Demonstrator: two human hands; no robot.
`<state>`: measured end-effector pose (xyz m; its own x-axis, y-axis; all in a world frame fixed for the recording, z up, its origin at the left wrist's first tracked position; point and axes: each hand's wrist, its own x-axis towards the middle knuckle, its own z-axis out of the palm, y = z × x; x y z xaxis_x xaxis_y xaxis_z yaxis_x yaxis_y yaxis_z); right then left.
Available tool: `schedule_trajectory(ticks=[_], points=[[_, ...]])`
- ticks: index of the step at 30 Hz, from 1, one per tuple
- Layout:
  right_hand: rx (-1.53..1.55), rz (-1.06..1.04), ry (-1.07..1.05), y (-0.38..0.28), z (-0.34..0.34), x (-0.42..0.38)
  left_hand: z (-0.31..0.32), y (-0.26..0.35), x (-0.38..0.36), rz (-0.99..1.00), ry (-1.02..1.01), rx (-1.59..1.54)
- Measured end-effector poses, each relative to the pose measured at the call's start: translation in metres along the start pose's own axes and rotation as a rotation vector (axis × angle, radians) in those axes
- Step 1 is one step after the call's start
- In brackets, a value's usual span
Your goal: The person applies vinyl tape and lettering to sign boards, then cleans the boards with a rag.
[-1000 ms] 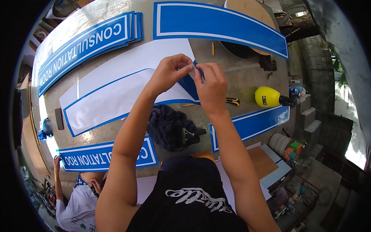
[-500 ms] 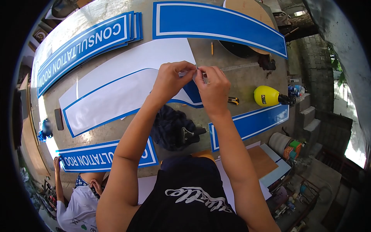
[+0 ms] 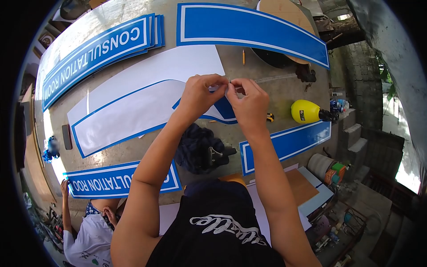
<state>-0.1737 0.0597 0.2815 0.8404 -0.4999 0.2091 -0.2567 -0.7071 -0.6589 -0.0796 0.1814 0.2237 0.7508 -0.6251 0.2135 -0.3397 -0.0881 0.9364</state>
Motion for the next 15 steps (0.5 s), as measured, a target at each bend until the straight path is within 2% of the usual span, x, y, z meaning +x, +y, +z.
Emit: schedule_trajectory(ticks=[15], points=[[0.014,0.126,-0.005,0.0052,-0.0034,-0.0013,0.0051,0.0035,-0.0039,0.015,0.003,0.009]])
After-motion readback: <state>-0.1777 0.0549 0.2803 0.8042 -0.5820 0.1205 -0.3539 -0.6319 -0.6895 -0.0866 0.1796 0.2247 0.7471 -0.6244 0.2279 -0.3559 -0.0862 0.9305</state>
